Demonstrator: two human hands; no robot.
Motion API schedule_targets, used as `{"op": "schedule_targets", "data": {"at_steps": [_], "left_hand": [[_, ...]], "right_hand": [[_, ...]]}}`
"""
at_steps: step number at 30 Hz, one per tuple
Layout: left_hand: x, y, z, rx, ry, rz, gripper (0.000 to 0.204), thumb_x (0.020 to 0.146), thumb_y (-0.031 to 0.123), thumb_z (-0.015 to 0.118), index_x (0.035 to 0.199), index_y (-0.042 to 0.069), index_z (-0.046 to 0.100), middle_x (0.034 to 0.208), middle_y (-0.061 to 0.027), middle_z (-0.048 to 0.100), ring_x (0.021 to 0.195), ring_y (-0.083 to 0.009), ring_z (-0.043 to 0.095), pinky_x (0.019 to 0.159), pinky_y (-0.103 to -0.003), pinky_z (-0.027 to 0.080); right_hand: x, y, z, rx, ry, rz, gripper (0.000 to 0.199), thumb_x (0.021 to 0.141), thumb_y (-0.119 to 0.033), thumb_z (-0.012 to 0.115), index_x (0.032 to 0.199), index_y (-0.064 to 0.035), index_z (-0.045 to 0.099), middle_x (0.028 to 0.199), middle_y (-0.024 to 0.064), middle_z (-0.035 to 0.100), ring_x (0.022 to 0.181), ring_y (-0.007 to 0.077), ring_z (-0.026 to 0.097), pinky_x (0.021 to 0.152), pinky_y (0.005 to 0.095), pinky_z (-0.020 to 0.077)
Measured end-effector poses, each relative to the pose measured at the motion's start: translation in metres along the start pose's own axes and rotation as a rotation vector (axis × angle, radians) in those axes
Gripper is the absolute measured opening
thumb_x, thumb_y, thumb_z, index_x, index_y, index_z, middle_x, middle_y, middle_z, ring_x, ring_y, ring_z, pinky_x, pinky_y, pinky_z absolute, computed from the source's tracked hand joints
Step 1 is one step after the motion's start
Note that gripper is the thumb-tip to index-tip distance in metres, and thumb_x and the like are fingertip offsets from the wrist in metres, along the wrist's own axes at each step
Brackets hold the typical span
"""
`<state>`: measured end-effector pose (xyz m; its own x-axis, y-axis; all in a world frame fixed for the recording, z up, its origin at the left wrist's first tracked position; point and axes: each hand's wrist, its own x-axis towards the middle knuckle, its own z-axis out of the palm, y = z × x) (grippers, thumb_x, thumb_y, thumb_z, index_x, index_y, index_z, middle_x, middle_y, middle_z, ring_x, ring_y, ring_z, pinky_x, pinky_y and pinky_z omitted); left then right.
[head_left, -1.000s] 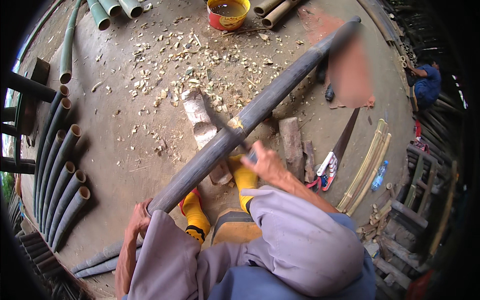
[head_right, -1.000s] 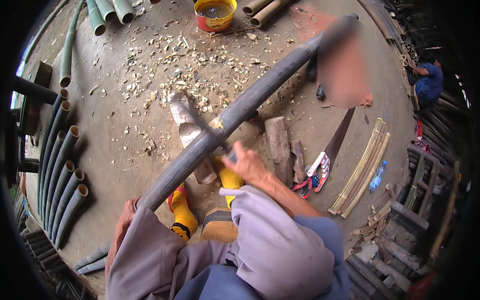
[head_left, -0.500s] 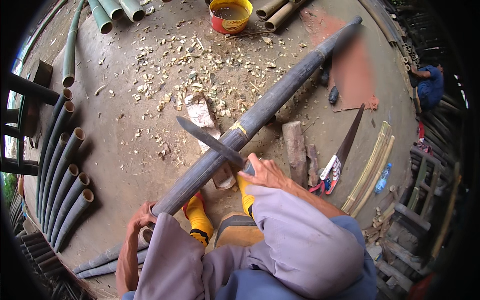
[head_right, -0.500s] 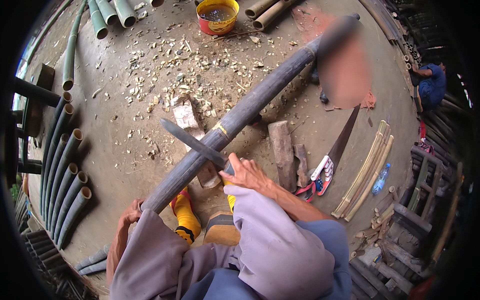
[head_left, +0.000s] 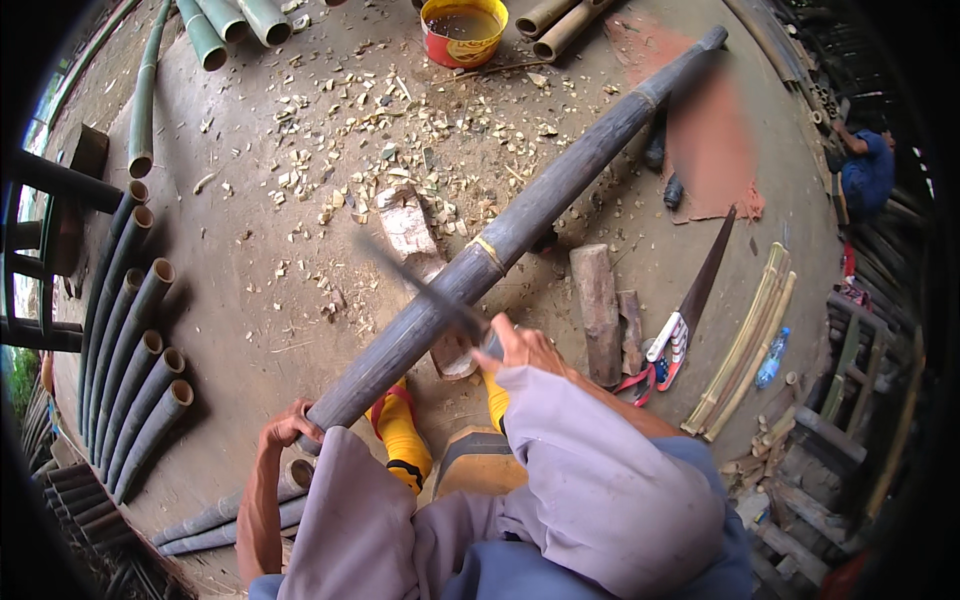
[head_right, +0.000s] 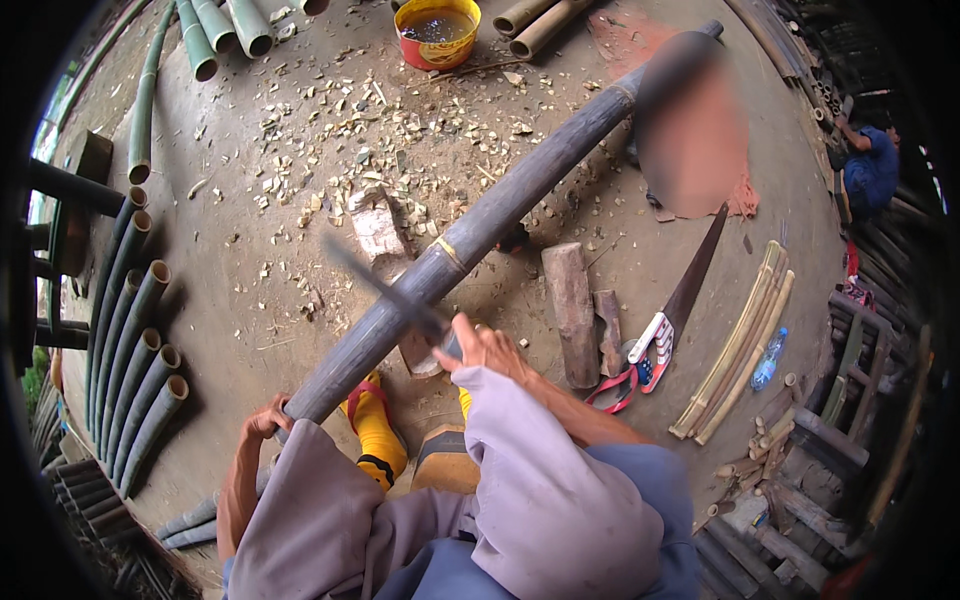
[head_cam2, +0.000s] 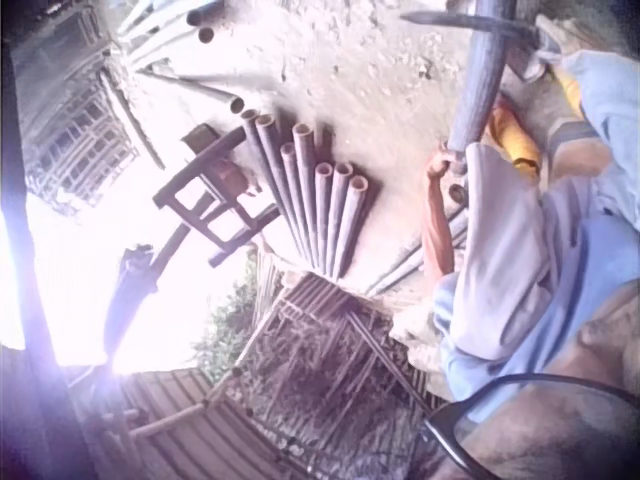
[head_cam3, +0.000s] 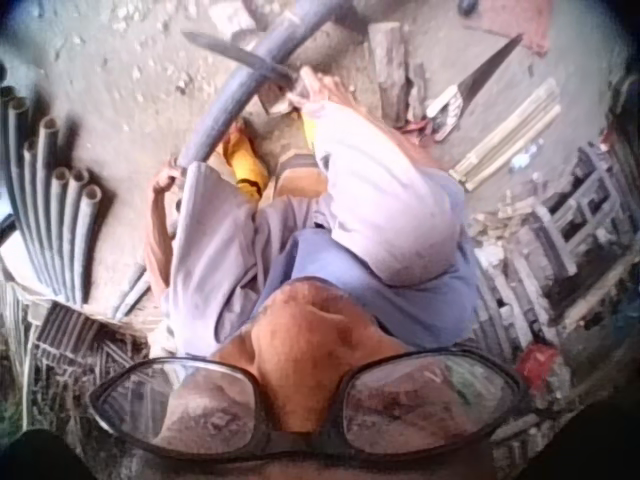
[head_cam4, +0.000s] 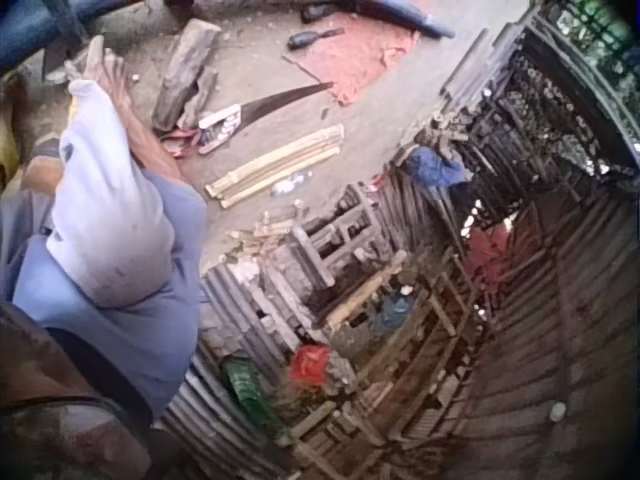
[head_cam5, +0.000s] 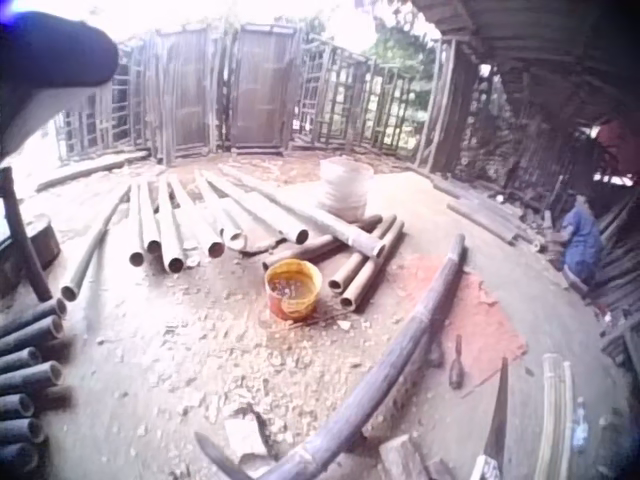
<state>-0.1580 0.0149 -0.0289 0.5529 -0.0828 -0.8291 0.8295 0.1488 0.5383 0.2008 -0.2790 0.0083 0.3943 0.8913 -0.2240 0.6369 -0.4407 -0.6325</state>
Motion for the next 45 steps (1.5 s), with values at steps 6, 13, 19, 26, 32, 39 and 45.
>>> {"op": "schedule_targets", "data": {"at_steps": [6,13,19,26,32,39,45], "left_hand": [[0.001,0.009,0.002,-0.034,0.04,0.012,0.063,0.046,0.021,0.078,0.101,-0.006,0.067,0.088,-0.0024,0.065,0.086,-0.0155,0.057,0.079,-0.03,0.045],[-0.011,0.016,0.009,0.04,0.095,0.045,0.064,0.048,0.023,0.078,0.104,-0.005,0.066,0.092,-0.0059,0.067,0.089,-0.02,0.06,0.081,-0.033,0.046],[-0.011,0.071,0.091,0.753,0.714,0.228,0.076,0.054,0.023,0.079,0.122,0.003,0.054,0.095,-0.0196,0.066,0.093,-0.04,0.062,0.083,-0.041,0.048],[-0.019,0.061,0.074,0.515,0.469,-0.041,0.081,0.053,0.021,0.081,0.126,0.003,0.051,0.097,-0.0165,0.065,0.099,-0.0348,0.062,0.088,-0.041,0.047],[-0.004,0.05,0.054,0.45,0.302,0.078,0.079,0.052,0.021,0.081,0.124,0.002,0.052,0.098,-0.0155,0.066,0.099,-0.033,0.062,0.088,-0.04,0.047],[0.0,0.04,0.046,0.388,0.19,0.11,0.077,0.051,0.021,0.081,0.121,0.002,0.054,0.098,-0.0143,0.066,0.098,-0.031,0.062,0.088,-0.039,0.047],[0.011,0.033,0.031,0.344,0.112,0.119,0.076,0.05,0.021,0.081,0.119,0.001,0.056,0.099,-0.0132,0.066,0.097,-0.0292,0.063,0.088,-0.038,0.047]], "right_hand": [[0.032,0.048,-0.061,0.267,0.254,0.384,0.044,0.092,-0.039,0.061,0.1,0.0015,0.044,0.062,0.0196,0.061,0.051,0.0276,0.064,0.04,0.0403,0.0519],[0.053,0.05,-0.078,0.178,0.163,0.407,0.04,0.091,-0.031,0.064,0.101,0.0025,0.046,0.074,0.022,0.065,0.065,0.0295,0.068,0.05,0.0379,0.0564],[0.031,0.044,-0.057,0.172,0.144,0.323,0.039,0.087,-0.027,0.068,0.1,0.0017,0.045,0.074,0.0214,0.065,0.067,0.0336,0.069,0.054,0.0399,0.0577],[-0.003,0.009,-0.002,0.04,-0.131,0.054,0.039,0.08,-0.019,0.07,0.099,-0.0015,0.041,0.07,0.0254,0.064,0.062,0.0357,0.068,0.051,0.0435,0.0578],[0.031,0.021,-0.039,0.276,0.165,0.403,0.037,0.083,-0.019,0.068,0.103,-0.0002,0.042,0.073,0.0281,0.064,0.065,0.0401,0.068,0.053,0.0452,0.0567],[0.04,0.039,-0.049,0.181,0.262,0.358,0.034,0.085,-0.018,0.066,0.101,0.0014,0.042,0.071,0.0212,0.064,0.059,0.0322,0.068,0.046,0.0398,0.0542],[0.003,0.029,-0.018,-0.074,-0.023,-0.019,0.033,0.084,-0.016,0.066,0.101,0.0001,0.042,0.069,0.0252,0.064,0.062,0.0376,0.068,0.049,0.0434,0.0566]]}}
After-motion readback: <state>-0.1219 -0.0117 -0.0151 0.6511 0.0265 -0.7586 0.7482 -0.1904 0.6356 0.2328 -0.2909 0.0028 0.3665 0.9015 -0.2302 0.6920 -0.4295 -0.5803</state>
